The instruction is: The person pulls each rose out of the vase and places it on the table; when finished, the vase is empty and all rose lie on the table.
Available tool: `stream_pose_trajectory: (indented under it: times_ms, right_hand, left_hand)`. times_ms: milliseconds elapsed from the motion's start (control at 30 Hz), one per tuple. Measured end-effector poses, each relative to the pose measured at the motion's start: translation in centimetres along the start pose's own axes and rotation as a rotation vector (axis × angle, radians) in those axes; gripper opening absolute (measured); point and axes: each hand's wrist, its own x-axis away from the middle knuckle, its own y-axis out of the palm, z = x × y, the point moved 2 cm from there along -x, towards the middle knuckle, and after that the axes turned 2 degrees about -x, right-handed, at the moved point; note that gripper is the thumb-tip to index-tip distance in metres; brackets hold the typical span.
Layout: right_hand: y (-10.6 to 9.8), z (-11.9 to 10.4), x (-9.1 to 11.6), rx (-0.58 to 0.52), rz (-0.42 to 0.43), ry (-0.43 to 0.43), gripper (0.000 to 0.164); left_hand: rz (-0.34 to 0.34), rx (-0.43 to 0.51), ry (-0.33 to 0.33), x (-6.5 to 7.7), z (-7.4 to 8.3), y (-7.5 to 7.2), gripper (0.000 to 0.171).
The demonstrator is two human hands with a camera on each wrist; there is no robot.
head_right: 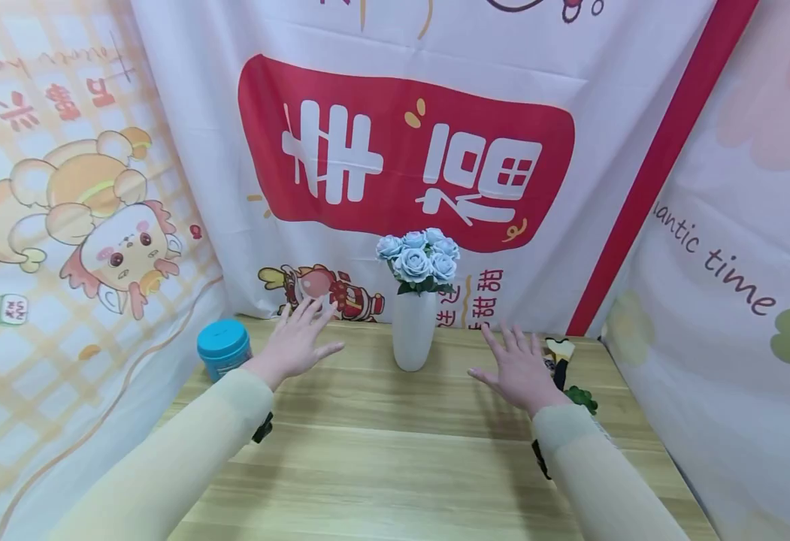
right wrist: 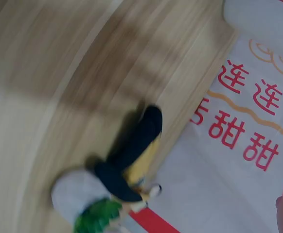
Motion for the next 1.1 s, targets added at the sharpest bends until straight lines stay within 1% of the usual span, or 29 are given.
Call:
stream_pose_trajectory:
  times_ms: [100,200,267,333,467,533,600,700,800,867,933,1000,1100]
  right_hand:
    - [0.9,-0.2,-1.3,-0.064,0.016,0.031,0.093]
    - [2.0,-0.6,-2.7,-0.120,0.028,0.052,0.093]
    - [2.5,-1.1,-3.5,-0.123,0.022,0.053,0.094]
    - [2.9,-1.7,-4.5,-0.125,0.011,0.054,0.094]
    - [2.5,-3.4,-6.4,-0.163,-0.014,0.066,0.092]
    - [2.0,-4.4,-7.4,-0.198,-0.018,0.075,0.092]
    - [1.4,-5.3,-8.5,-0.232,0.000,0.070,0.094]
    - [0.5,-6.9,-10.1,-0.317,0.071,0.033,0.098]
    - [0.1,-8.2,-11.4,-0.452,0.140,0.015,0.102]
    - [0.0,-8.8,-11.9,-0.551,0.166,0.036,0.102]
    - [0.2,-9.2,-12.4,-0.650,0.184,0.071,0.099]
    - [0.5,-9.5,-12.7,-0.741,0.201,0.108,0.096]
    - [1.3,-9.6,-13.0,-0.838,0.230,0.159,0.091]
  left_hand:
    - [0.055,0.068,-0.009,-1.7,1.2,-1.2,0.080]
    - [0.108,0.159,-0.003,-3.5,2.8,-2.5,0.068]
    - [0.119,0.198,0.008,-4.6,4.0,-3.1,0.060]
    - [0.130,0.203,0.027,-5.6,5.2,-3.5,0.053]
    - [0.154,0.285,0.035,-7.2,7.7,-4.0,0.043]
    - [0.167,0.351,0.022,-8.0,8.7,-4.2,0.040]
    - [0.176,0.433,-0.011,-8.7,9.6,-4.2,0.038]
    - [0.204,0.536,-0.075,-9.5,10.4,-4.2,0.032]
    - [0.257,0.615,-0.145,-10.0,10.6,-3.8,0.022]
    - [0.298,0.651,-0.182,-10.3,10.8,-3.4,0.017]
    - [0.335,0.668,-0.208,-10.5,10.9,-2.9,0.017]
    - [0.358,0.675,-0.226,-10.8,11.2,-2.4,0.018]
    - [0.391,0.662,-0.234,-11.1,11.8,-1.6,0.019]
